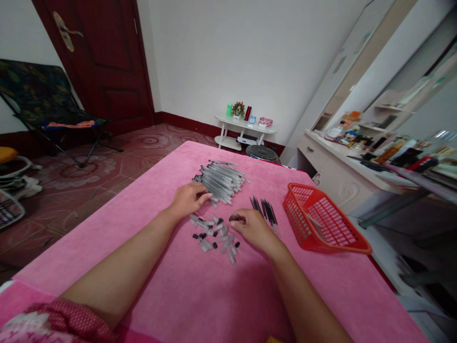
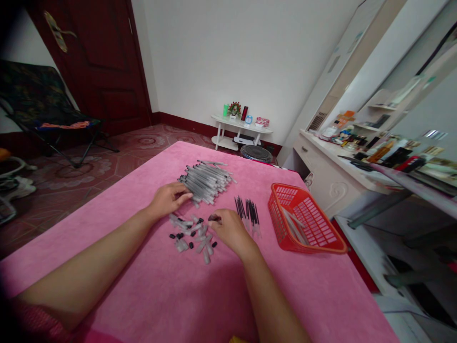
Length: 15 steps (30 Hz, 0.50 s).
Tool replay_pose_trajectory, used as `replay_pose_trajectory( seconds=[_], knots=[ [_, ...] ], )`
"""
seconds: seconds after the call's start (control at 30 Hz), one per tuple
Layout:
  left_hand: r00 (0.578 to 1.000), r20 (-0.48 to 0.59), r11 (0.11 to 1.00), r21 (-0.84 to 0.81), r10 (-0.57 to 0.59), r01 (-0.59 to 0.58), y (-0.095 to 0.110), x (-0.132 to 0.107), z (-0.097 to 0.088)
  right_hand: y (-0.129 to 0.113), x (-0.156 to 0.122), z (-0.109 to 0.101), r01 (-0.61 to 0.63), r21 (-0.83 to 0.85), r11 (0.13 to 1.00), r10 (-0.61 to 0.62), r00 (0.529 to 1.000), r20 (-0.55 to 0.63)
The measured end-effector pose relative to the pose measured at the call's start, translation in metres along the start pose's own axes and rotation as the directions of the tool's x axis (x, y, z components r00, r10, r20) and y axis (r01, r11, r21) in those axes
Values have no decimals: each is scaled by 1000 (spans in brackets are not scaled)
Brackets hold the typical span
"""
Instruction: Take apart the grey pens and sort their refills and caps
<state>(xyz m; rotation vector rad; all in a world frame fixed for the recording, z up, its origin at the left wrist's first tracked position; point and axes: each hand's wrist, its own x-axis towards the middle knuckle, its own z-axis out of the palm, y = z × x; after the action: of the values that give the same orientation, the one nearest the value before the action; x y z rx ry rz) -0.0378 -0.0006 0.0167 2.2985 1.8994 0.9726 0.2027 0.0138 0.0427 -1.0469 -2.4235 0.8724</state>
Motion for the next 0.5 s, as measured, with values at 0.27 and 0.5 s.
replay_pose_trajectory(
  seconds=[0.27,0.5],
  knots=[
    [992,115,999,-11,53,-52,-13,3,4,-1,-1,0,-7,21,1000,7,1000,9],
    [1000,-22,997,69,21,-20,-12,5,6,-5,0,0,-16,25,1000,16,1000,16]
  ],
)
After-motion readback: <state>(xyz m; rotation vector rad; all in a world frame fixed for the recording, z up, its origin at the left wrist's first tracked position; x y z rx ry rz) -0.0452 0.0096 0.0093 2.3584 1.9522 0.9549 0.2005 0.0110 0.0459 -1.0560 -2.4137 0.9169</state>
